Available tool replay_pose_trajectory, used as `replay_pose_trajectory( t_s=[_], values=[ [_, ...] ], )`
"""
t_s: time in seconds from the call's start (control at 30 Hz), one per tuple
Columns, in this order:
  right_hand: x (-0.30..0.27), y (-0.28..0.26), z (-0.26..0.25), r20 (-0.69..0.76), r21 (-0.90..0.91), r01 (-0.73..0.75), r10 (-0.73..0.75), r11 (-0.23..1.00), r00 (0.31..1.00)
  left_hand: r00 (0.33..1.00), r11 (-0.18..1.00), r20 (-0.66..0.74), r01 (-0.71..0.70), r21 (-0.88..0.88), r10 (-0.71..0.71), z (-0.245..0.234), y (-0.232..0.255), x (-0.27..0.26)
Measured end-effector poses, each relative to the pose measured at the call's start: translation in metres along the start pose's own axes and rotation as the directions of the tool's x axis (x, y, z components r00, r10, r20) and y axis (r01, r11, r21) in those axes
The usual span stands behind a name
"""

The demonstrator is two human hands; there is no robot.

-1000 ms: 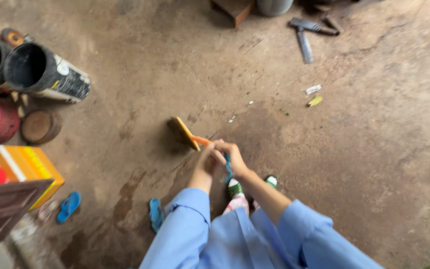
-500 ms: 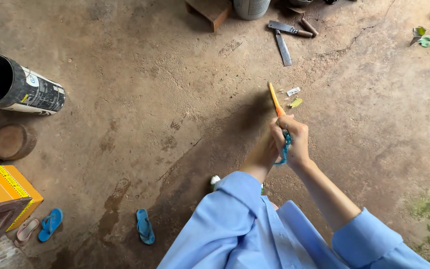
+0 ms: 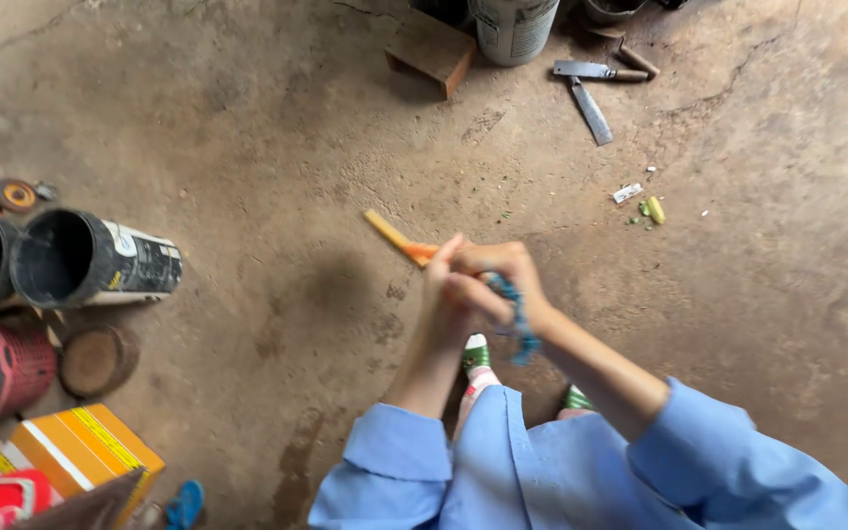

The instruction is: The person sweeps an outdoor dirt and concrete floor using a small handheld brush.

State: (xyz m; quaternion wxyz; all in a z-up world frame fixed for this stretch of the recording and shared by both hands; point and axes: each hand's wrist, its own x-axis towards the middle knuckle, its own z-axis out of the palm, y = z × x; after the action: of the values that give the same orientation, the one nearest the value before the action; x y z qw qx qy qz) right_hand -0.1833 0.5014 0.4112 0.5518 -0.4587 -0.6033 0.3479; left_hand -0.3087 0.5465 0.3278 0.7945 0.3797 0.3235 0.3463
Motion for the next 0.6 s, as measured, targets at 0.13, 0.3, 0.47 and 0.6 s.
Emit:
replay_pose_trajectory(
  t_s=[0.13, 0.3, 0.47, 0.6],
  values=[
    [0.039, 0.091, 0.078, -0.030, 0.034, -0.125, 0.126, 0.992, 0.992, 0.972, 0.974, -0.082, 0.222, 0.031, -0.219, -0.114, 0.013, 0.032],
    [0.044, 0.163, 0.097, -0.249, 0.192, -0.431, 0.469, 0.881, 0.847, 0.947, 0.945, 0.086, 0.316, -0.086, -0.309, -0.167, -0.062, 0.123],
    [0.009, 0.150, 0.019, -0.528, 0.141, -0.550, 0.532, 0.823, 0.661, 0.831, 0.387, 0.546, -0.540, 0.748, 0.103, -0.058, -0.096, 0.122],
    [0.019, 0.107, -0.007, -0.527, -0.402, -0.269, 0.019, 0.875, 0.850, 0.794, 0.951, 0.599, -0.098, 0.293, -0.103, -0.010, -0.085, 0.141]
  ],
)
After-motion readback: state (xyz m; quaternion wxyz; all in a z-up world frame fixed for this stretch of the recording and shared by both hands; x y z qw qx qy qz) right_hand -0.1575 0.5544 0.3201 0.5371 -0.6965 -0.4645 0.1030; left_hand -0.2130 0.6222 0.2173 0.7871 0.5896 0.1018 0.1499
